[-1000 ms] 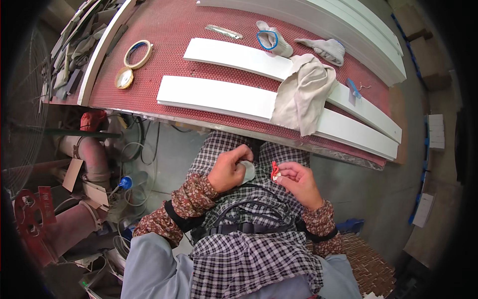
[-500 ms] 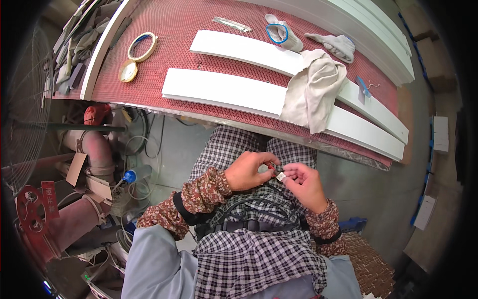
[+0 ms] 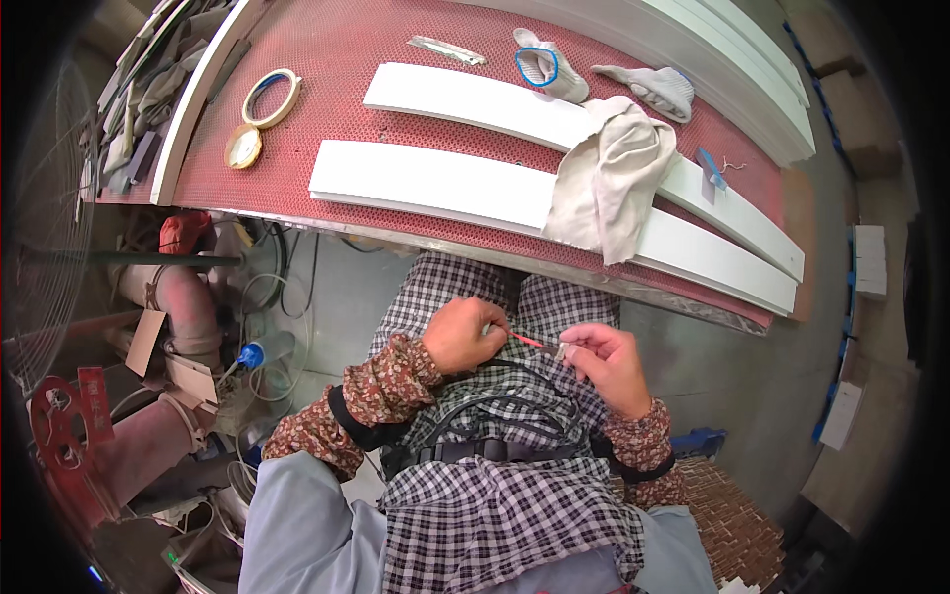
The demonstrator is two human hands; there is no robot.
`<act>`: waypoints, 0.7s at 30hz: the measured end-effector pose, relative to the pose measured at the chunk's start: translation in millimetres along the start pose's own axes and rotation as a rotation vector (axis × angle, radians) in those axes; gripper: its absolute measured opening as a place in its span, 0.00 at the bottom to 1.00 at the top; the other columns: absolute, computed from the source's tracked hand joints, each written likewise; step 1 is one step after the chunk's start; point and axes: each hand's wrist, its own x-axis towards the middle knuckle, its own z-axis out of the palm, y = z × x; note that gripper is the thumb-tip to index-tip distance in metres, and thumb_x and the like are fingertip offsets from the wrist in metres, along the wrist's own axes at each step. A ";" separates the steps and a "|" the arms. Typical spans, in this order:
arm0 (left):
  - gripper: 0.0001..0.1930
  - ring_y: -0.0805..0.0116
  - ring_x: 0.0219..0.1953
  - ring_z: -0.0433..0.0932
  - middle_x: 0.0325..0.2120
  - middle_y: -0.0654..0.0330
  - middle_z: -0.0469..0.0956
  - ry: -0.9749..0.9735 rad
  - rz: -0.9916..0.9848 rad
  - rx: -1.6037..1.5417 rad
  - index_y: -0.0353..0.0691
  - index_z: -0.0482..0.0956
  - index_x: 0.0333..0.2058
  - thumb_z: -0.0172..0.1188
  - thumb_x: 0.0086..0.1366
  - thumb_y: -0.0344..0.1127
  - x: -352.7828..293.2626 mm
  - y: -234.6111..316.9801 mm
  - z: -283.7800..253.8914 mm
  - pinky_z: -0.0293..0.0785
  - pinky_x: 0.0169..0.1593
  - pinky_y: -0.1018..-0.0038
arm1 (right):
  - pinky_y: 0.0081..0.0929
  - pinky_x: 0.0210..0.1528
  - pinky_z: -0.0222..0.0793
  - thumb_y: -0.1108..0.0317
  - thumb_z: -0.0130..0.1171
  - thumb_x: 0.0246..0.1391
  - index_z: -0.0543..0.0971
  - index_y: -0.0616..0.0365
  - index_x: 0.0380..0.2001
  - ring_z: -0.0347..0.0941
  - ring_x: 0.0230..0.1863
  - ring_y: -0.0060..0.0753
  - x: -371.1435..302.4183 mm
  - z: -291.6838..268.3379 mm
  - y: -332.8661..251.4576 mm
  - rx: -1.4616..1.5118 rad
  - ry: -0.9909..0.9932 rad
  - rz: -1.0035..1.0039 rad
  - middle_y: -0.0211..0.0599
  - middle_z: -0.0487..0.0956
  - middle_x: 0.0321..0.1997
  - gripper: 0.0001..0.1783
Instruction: Sanding and scraping the edges of white wooden boards at a workshop bench.
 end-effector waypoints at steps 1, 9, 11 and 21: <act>0.11 0.57 0.24 0.82 0.22 0.50 0.83 0.059 0.055 -0.029 0.34 0.88 0.37 0.63 0.60 0.34 1.5 -1.5 1.8 0.78 0.33 0.63 | 0.14 0.36 0.73 0.81 0.63 0.62 0.83 0.68 0.48 0.78 0.35 0.12 -0.7 1.5 -3.0 -0.012 -0.021 -0.009 0.29 0.85 0.38 0.12; 0.16 0.54 0.34 0.83 0.35 0.52 0.84 -0.209 0.020 0.222 0.38 0.88 0.45 0.65 0.61 0.40 -4.4 -3.2 -11.1 0.81 0.42 0.57 | 0.14 0.31 0.72 0.75 0.62 0.66 0.84 0.69 0.48 0.77 0.31 0.13 5.0 4.6 5.5 0.028 0.071 -0.036 0.32 0.85 0.35 0.11; 0.20 0.53 0.35 0.83 0.38 0.51 0.82 -0.134 0.028 0.203 0.39 0.87 0.49 0.66 0.60 0.41 -9.5 8.0 -8.0 0.81 0.43 0.58 | 0.15 0.30 0.72 0.74 0.62 0.67 0.84 0.69 0.49 0.77 0.30 0.14 7.1 5.4 7.1 0.016 0.092 -0.057 0.33 0.86 0.35 0.11; 0.17 0.79 0.32 0.78 0.35 0.61 0.86 -0.157 -0.015 -0.420 0.32 0.84 0.53 0.63 0.75 0.39 -0.2 42.0 -15.9 0.76 0.39 0.75 | 0.14 0.31 0.73 0.74 0.63 0.67 0.83 0.68 0.50 0.79 0.33 0.13 8.2 11.1 -3.3 -0.006 0.080 -0.073 0.32 0.86 0.36 0.12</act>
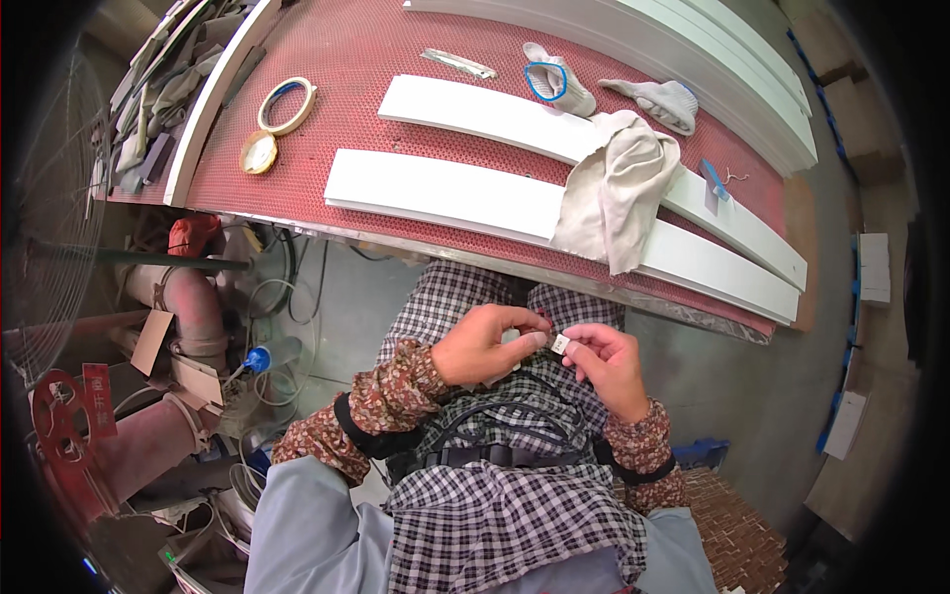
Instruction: Sanding and scraping the edges of white wooden boards at a workshop bench.
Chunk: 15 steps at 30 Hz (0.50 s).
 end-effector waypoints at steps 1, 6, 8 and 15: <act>0.17 0.79 0.32 0.78 0.35 0.61 0.86 0.002 0.001 0.001 0.32 0.84 0.53 0.63 0.75 0.39 2.2 -6.5 1.0 0.76 0.39 0.75 | 0.14 0.31 0.73 0.74 0.63 0.67 0.84 0.67 0.50 0.79 0.33 0.13 0.1 -0.3 -1.6 -0.021 -0.025 -0.002 0.32 0.86 0.36 0.12; 0.15 0.76 0.39 0.83 0.36 0.61 0.88 -0.121 0.003 -0.162 0.30 0.85 0.49 0.61 0.77 0.38 6.0 -20.7 -0.6 0.79 0.47 0.75 | 0.15 0.33 0.73 0.74 0.63 0.67 0.84 0.65 0.50 0.78 0.33 0.13 -1.2 4.3 -5.1 -0.047 -0.032 -0.023 0.31 0.86 0.37 0.11; 0.15 0.74 0.41 0.84 0.37 0.59 0.88 -0.124 0.010 -0.250 0.29 0.85 0.49 0.60 0.77 0.37 2.8 -22.5 -0.4 0.80 0.50 0.75 | 0.18 0.36 0.74 0.75 0.64 0.66 0.84 0.64 0.48 0.79 0.35 0.16 -1.0 7.2 -3.8 -0.066 -0.002 -0.106 0.32 0.85 0.38 0.09; 0.14 0.70 0.50 0.84 0.45 0.54 0.87 -0.165 -0.104 -0.658 0.29 0.80 0.56 0.58 0.77 0.31 -4.1 -32.4 2.3 0.78 0.58 0.74 | 0.28 0.48 0.78 0.81 0.66 0.59 0.83 0.63 0.42 0.83 0.44 0.32 0.9 13.9 -0.2 -0.311 0.020 -0.444 0.40 0.85 0.43 0.08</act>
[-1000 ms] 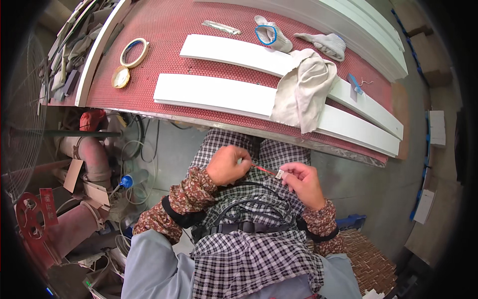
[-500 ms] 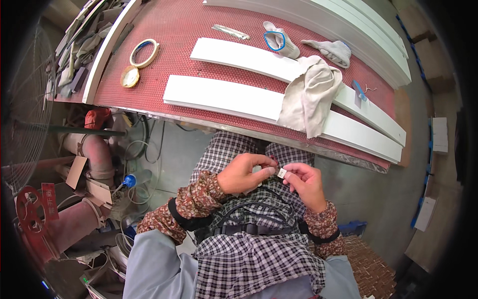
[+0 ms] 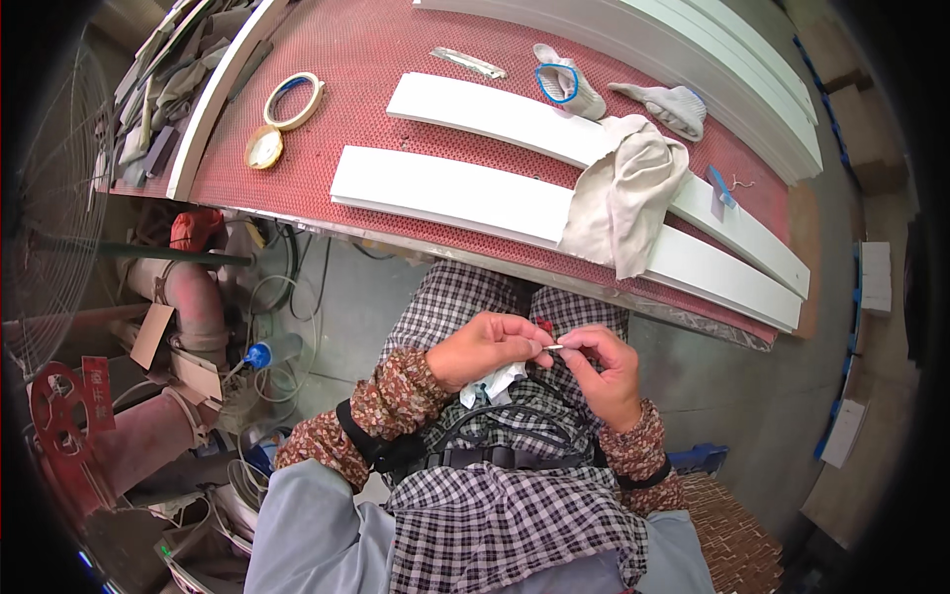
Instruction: Sanding and scraping the edges of white wooden boards at a workshop bench.
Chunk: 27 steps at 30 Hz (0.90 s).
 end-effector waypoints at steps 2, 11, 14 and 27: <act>0.15 0.70 0.51 0.84 0.46 0.54 0.87 -0.011 0.018 -0.038 0.30 0.79 0.57 0.59 0.76 0.30 -1.6 -2.1 0.7 0.78 0.58 0.74 | 0.28 0.49 0.78 0.82 0.66 0.58 0.83 0.63 0.42 0.83 0.46 0.32 -0.7 0.4 2.8 0.008 -0.008 -0.012 0.41 0.85 0.44 0.09; 0.12 0.71 0.51 0.84 0.46 0.55 0.86 0.066 0.005 0.090 0.31 0.79 0.53 0.61 0.74 0.26 -7.5 -1.3 6.2 0.78 0.58 0.75 | 0.25 0.55 0.78 0.84 0.60 0.61 0.80 0.64 0.52 0.81 0.52 0.29 -0.9 9.4 0.5 0.220 -0.054 0.113 0.42 0.79 0.57 0.16; 0.11 0.71 0.50 0.84 0.45 0.55 0.87 0.056 0.022 0.094 0.31 0.79 0.52 0.60 0.74 0.25 -7.9 -3.4 5.7 0.78 0.58 0.75 | 0.24 0.55 0.78 0.84 0.59 0.62 0.78 0.65 0.58 0.81 0.52 0.27 0.8 8.8 4.4 0.268 -0.106 0.196 0.40 0.78 0.57 0.21; 0.11 0.73 0.46 0.84 0.41 0.56 0.87 0.076 0.053 0.152 0.30 0.80 0.50 0.59 0.77 0.32 -7.2 -6.6 3.7 0.77 0.55 0.75 | 0.19 0.44 0.77 0.81 0.64 0.61 0.80 0.65 0.57 0.78 0.41 0.17 -3.3 3.8 13.7 0.165 -0.150 0.181 0.30 0.81 0.43 0.20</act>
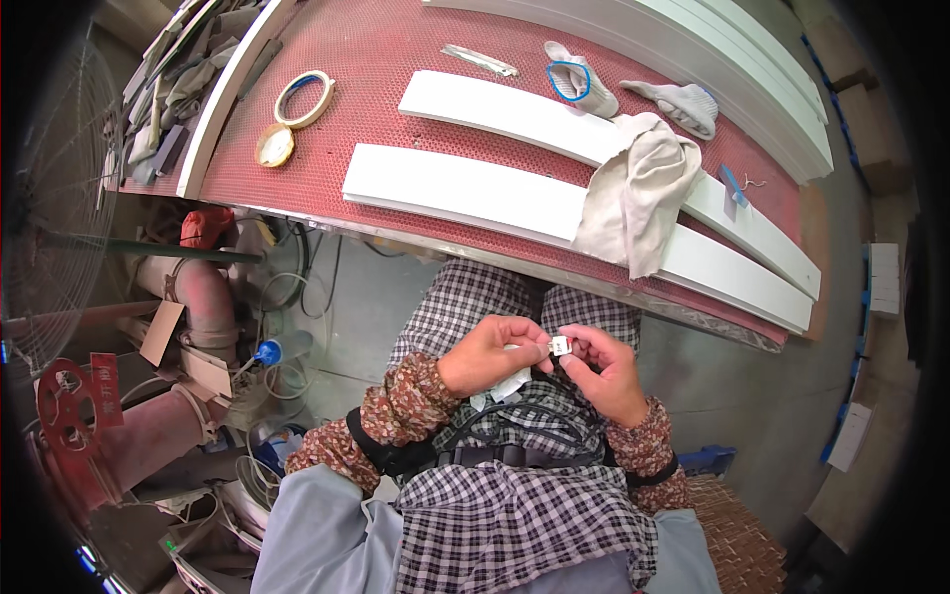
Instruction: Sanding and scraping the edges of white wooden boards at a workshop bench.
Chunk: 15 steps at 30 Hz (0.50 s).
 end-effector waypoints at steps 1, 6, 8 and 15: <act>0.11 0.74 0.45 0.84 0.40 0.57 0.87 0.014 -0.003 0.011 0.30 0.80 0.49 0.59 0.77 0.33 0.0 1.0 0.8 0.77 0.55 0.76 | 0.19 0.44 0.77 0.81 0.64 0.61 0.80 0.65 0.57 0.78 0.41 0.17 -1.0 -0.2 0.5 0.002 0.000 -0.001 0.30 0.81 0.43 0.20; 0.09 0.74 0.42 0.84 0.37 0.58 0.87 0.103 0.015 0.099 0.31 0.81 0.45 0.60 0.75 0.33 -2.0 5.6 3.6 0.78 0.51 0.75 | 0.18 0.38 0.73 0.80 0.65 0.60 0.84 0.65 0.51 0.75 0.36 0.16 -4.1 -4.4 -4.1 -0.079 0.072 0.004 0.29 0.80 0.38 0.15; 0.08 0.74 0.41 0.84 0.35 0.59 0.87 0.150 0.022 0.142 0.31 0.82 0.43 0.60 0.74 0.31 -1.1 7.2 4.7 0.79 0.49 0.75 | 0.20 0.34 0.68 0.79 0.66 0.58 0.87 0.64 0.43 0.71 0.31 0.18 -6.9 -7.6 -8.3 -0.171 0.123 -0.013 0.30 0.77 0.33 0.09; 0.09 0.76 0.41 0.83 0.37 0.61 0.86 0.141 0.064 0.129 0.32 0.82 0.45 0.62 0.75 0.33 -2.0 2.7 1.0 0.78 0.49 0.76 | 0.19 0.33 0.67 0.78 0.67 0.59 0.86 0.65 0.45 0.71 0.29 0.17 -11.5 -8.9 -13.4 -0.201 0.057 -0.027 0.28 0.77 0.32 0.11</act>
